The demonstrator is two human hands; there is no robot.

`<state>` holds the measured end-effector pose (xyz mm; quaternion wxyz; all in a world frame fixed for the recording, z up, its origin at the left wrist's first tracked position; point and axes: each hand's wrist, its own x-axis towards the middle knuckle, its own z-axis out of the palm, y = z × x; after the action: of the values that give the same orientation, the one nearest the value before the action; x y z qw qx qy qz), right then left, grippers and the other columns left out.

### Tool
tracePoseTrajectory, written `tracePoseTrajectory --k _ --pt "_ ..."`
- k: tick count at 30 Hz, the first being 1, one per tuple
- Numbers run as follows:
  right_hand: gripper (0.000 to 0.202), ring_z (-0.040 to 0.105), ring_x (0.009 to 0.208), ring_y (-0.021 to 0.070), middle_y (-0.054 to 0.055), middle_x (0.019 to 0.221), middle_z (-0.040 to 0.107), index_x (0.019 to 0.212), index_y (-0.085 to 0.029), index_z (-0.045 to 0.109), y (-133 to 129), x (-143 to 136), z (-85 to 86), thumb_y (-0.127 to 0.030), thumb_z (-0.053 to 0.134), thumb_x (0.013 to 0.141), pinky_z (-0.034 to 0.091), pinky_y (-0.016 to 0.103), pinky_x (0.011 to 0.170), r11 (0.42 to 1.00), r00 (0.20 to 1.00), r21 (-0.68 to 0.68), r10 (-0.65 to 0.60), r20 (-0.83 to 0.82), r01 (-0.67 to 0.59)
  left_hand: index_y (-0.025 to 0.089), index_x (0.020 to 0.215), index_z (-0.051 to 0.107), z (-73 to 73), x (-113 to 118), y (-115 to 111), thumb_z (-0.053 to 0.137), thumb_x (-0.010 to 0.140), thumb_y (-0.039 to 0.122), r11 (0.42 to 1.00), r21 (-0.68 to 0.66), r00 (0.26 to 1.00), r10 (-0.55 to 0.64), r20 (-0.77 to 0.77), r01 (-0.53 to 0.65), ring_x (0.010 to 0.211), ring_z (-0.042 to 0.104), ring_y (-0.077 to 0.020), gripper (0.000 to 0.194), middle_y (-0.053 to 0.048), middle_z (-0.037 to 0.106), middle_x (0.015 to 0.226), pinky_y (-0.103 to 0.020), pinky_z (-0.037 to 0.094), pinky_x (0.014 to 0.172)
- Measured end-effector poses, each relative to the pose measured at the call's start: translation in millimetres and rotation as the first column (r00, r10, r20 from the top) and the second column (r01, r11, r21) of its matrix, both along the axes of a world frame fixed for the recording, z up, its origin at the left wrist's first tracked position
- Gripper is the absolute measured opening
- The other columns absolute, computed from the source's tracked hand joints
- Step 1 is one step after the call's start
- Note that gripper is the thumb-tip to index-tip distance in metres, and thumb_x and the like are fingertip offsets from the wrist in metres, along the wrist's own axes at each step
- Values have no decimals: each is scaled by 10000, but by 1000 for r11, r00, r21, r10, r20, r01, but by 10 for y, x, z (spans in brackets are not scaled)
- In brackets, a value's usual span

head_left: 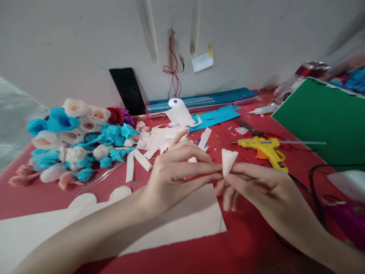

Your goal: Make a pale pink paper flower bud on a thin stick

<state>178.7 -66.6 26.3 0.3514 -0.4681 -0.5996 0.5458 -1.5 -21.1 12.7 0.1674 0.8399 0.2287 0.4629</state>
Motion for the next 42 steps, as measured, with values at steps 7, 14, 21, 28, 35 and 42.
tracePoseTrajectory --k 7,14,21,28,35,42 --pt "248 573 512 68 -18 549 598 716 -177 610 10 14 -34 -318 496 885 452 154 503 999 999 43 -16 51 13 160 735 632 -4 4 13 613 791 99 981 -181 998 65 6 -63 706 595 -77 85 29 661 745 -325 413 973" --pt "211 578 506 66 -2 673 662 885 -198 645 13 17 -99 -320 475 903 469 169 502 996 997 69 -62 -35 64 192 761 644 -70 -11 163 571 843 249 858 -496 977 198 82 -132 662 607 -83 123 28 675 740 -183 480 621" --pt "217 583 532 50 -12 676 649 835 -208 654 -6 57 -136 -309 475 906 463 151 536 999 995 29 -28 -100 31 191 784 654 -77 14 92 602 819 199 922 -386 985 69 156 -3 755 609 -119 63 -2 679 786 -278 476 796" --pt "173 581 551 58 -21 732 648 956 -242 638 38 43 -169 -289 479 907 467 167 526 1000 974 -29 -17 -228 10 190 648 651 -67 -11 133 700 728 210 914 -401 984 123 128 -62 601 599 -92 96 46 679 664 -359 446 933" --pt "216 575 530 48 -17 721 643 786 -201 633 63 68 -180 -290 477 906 445 162 511 999 975 -51 -30 -222 20 208 780 700 -35 8 122 582 833 213 857 -501 984 168 57 -117 671 646 -87 129 31 717 746 -166 512 629" --pt "217 566 519 46 -35 721 641 754 -201 602 73 68 -173 -278 468 907 431 173 506 990 949 -109 52 -310 -90 211 817 681 15 36 46 519 879 226 815 -579 981 126 146 -18 767 629 -34 175 54 706 792 -74 477 710"
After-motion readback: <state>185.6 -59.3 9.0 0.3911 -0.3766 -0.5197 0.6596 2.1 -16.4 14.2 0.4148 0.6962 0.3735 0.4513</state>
